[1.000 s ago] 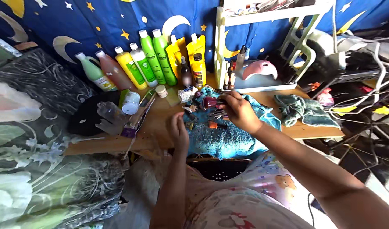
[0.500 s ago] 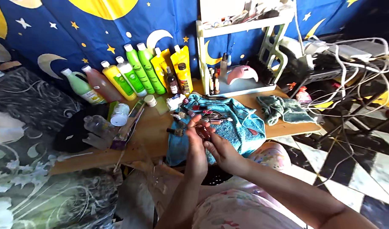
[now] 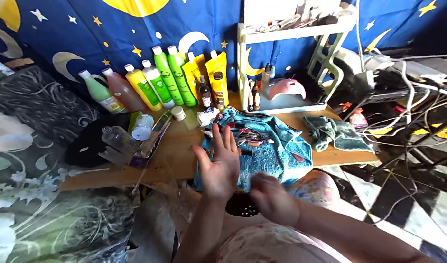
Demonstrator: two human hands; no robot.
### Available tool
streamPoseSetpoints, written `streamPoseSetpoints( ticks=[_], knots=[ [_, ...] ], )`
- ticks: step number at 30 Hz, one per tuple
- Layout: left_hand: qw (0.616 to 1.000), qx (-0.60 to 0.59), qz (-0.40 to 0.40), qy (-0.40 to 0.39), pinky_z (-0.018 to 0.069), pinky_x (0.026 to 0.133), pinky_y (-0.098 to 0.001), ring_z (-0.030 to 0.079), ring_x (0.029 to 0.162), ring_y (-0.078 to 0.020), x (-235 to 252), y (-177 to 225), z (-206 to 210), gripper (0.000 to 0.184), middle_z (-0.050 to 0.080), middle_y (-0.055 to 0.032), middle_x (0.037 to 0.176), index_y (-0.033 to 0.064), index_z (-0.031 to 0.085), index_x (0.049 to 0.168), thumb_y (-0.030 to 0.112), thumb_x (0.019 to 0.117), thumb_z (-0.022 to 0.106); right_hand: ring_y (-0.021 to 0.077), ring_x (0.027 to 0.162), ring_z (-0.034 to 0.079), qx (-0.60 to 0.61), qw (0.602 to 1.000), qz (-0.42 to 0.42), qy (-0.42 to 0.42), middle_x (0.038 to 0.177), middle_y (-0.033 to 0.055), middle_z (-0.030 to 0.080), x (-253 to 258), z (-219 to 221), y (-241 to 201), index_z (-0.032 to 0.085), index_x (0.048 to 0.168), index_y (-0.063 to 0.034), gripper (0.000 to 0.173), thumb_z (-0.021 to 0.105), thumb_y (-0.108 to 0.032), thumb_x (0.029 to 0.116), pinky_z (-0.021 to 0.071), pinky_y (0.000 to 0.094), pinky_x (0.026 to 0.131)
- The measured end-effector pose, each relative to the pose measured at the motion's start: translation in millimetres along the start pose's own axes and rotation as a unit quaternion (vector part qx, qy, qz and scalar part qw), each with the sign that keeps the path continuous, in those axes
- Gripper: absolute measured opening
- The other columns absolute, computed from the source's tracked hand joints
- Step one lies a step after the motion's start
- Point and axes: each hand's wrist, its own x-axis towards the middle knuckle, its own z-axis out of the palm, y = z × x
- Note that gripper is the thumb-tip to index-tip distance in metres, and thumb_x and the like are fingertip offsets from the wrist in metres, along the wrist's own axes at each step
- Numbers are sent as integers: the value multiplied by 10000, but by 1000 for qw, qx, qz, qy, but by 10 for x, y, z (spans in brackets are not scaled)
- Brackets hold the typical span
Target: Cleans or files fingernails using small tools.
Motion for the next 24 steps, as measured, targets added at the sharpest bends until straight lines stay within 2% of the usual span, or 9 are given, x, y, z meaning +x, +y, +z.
streamPoseSetpoints(
  ticks=[1, 3, 6, 9, 12, 13, 16, 21, 24],
  knots=[
    [1000, 18, 2, -10, 125, 1263, -500, 86, 1586, -233, -8, 6, 11, 943, 137, 5, 1720, 322, 74, 1657, 860, 882, 86, 131, 556, 614, -28, 999, 22, -27, 665, 57, 605, -12, 53, 13, 614, 1111, -22, 392, 417, -361, 1102, 535, 319, 503],
    [1000, 12, 8, 17, 131, 1256, -495, 84, 1585, -230, 20, 15, -65, 896, 135, 3, 1718, 294, 83, 1657, 808, 924, 61, 94, 570, 595, -39, 999, 4, -24, 677, 44, 579, 59, 6, -113, 592, 1089, -20, 438, 365, -394, 1116, 533, 263, 525],
    [998, 24, 14, 50, 200, 1228, -513, 138, 1572, -248, 18, -45, -179, 906, 169, -8, 1709, 281, 123, 1653, 814, 923, 68, 86, 592, 537, 70, 997, -24, 14, 715, 29, 519, 6, -2, -83, 547, 1082, -79, 348, 401, -394, 1100, 477, 230, 547],
    [999, 37, -7, 27, 101, 1260, -505, 30, 1588, -206, -1, -28, -130, 900, 67, 37, 1727, 322, 58, 1656, 827, 911, 67, 187, 551, 635, -80, 986, 100, -111, 654, 72, 617, -17, 52, -70, 622, 1132, -15, 402, 420, -360, 1091, 545, 406, 504],
    [998, 18, 28, 62, 167, 1233, -535, 110, 1577, -250, 53, -45, -211, 886, 138, -30, 1715, 245, 105, 1657, 781, 952, 88, 73, 641, 608, -31, 999, 14, -10, 758, 16, 594, 65, -117, -217, 569, 1170, -93, 399, 376, -436, 1108, 547, 244, 593],
    [998, 22, 30, 59, 173, 1229, -547, 103, 1578, -259, 35, -59, -217, 902, 130, -37, 1716, 240, 97, 1659, 791, 945, 82, 83, 608, 565, 11, 1000, -1, 17, 728, 20, 551, 48, -72, -186, 567, 1119, -98, 372, 400, -430, 1099, 506, 235, 559],
    [999, 52, 9, 8, 117, 1252, -516, -5, 1588, -220, 24, -23, -126, 925, 17, 17, 1731, 329, 21, 1656, 850, 893, 85, 193, 546, 624, -79, 988, 86, -100, 651, 73, 609, -11, 79, -8, 621, 1126, -8, 415, 411, -364, 1090, 533, 402, 496],
    [996, 49, 22, 73, 150, 1242, -519, 41, 1584, -247, 37, -23, -226, 904, 41, -44, 1727, 262, 19, 1660, 798, 932, 33, 22, 621, 550, 23, 999, 23, 16, 751, -32, 564, -9, 3, -16, 578, 1134, -136, 340, 390, -418, 1105, 488, 201, 568],
    [997, 77, -7, 23, 120, 1266, -452, -12, 1585, -166, 3, -51, -142, 892, -33, 47, 1729, 338, -17, 1653, 826, 906, 20, 53, 543, 527, 81, 962, 229, -125, 659, -17, 537, -84, 149, 191, 625, 1046, -70, 383, 394, -369, 1107, 487, 261, 519]
  ],
)
